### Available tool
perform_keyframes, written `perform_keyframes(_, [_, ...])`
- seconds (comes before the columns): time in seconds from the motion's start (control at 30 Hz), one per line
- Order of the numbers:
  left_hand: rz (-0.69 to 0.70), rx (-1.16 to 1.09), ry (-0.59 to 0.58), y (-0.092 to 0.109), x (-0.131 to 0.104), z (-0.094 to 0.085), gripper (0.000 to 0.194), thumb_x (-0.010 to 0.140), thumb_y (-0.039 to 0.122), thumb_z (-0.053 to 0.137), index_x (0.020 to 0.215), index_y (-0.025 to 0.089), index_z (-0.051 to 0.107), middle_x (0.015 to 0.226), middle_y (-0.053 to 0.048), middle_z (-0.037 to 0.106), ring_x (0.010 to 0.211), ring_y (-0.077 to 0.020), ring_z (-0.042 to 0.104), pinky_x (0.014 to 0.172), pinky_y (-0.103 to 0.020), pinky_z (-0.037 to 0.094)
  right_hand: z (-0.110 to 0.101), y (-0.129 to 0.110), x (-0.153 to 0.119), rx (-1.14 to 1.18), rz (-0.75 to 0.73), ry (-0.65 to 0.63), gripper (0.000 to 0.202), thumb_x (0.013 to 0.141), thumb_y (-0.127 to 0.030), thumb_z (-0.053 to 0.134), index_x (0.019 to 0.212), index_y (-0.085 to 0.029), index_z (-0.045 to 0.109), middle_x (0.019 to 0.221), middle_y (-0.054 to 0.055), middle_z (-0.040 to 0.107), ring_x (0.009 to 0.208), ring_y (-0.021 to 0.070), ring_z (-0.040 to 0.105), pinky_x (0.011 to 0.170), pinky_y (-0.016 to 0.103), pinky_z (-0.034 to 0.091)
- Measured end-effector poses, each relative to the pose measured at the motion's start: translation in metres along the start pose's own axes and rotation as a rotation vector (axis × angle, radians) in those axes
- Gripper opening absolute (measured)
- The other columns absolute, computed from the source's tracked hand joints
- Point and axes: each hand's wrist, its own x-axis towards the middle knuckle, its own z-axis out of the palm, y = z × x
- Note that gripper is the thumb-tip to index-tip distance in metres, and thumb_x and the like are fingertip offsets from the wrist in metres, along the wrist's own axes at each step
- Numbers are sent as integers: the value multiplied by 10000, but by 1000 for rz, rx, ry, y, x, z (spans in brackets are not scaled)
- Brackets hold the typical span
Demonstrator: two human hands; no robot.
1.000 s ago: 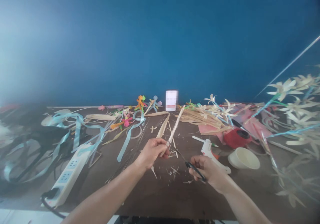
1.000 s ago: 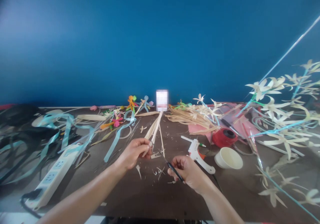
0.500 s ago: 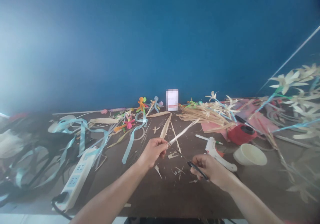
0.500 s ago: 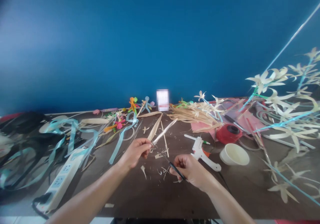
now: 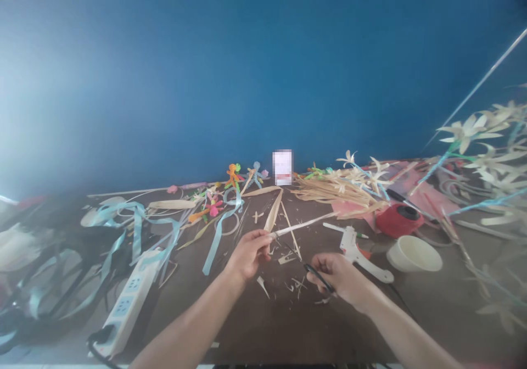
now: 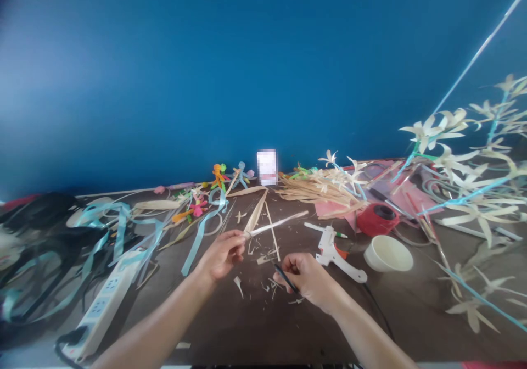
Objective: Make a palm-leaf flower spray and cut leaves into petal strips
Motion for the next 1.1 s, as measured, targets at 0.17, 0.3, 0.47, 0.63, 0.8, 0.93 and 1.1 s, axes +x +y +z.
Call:
perform_keyframes(0.17, [4, -190, 91, -9, -1, 6, 193, 622, 226, 651, 775, 129, 587, 711, -28, 614, 586, -96, 567, 441, -172, 426, 3, -1, 1, 5, -7, 13, 301, 613, -400, 650, 582, -152, 481, 421, -65, 471, 377, 40, 365, 368, 163, 227])
perform_keyframes(0.3, [6, -223, 114, -12, 0, 7, 204, 632, 246, 655, 770, 106, 602, 744, -54, 631, 602, -106, 585, 433, -167, 433, 4, 0, 1, -6, -17, 15, 313, 606, -402, 655, 573, -155, 466, 426, -63, 472, 379, 42, 371, 368, 161, 238])
perform_keyframes(0.47, [30, -171, 102, -10, -2, 3, 182, 644, 260, 648, 748, 117, 605, 727, -49, 643, 614, -117, 596, 461, -180, 451, 2, 1, 1, -38, -25, 13, 297, 600, -378, 664, 567, -159, 467, 443, -64, 468, 405, 50, 403, 389, 158, 280])
perform_keyframes(0.63, [8, -101, 69, -4, -3, 0, 177, 654, 257, 636, 740, 105, 603, 738, -69, 643, 616, -133, 606, 459, -189, 447, 1, 5, 2, -34, -57, 7, 277, 607, -338, 666, 558, -161, 459, 473, -67, 465, 425, 45, 416, 405, 150, 291])
perform_keyframes(0.8, [13, -29, 62, 0, -4, -4, 168, 660, 254, 631, 724, 103, 598, 741, -82, 648, 624, -141, 614, 474, -195, 453, 0, 4, 3, -38, -98, -17, 292, 623, -357, 652, 546, -158, 452, 458, -60, 464, 420, 55, 419, 411, 164, 299])
perform_keyframes(0.93, [15, 10, 42, 2, -5, -6, 183, 666, 276, 626, 741, 113, 592, 751, -82, 652, 636, -140, 616, 488, -195, 454, -5, 3, 3, -89, -134, -43, 296, 629, -372, 645, 551, -150, 466, 456, -46, 466, 437, 71, 435, 423, 177, 301])
perform_keyframes(1.1, [-11, 22, 32, 3, -7, -7, 188, 672, 282, 622, 747, 114, 579, 754, -81, 650, 637, -140, 615, 488, -196, 453, -8, 5, 3, -154, -152, -33, 314, 652, -408, 617, 553, -152, 466, 447, -46, 458, 427, 66, 410, 423, 181, 287])
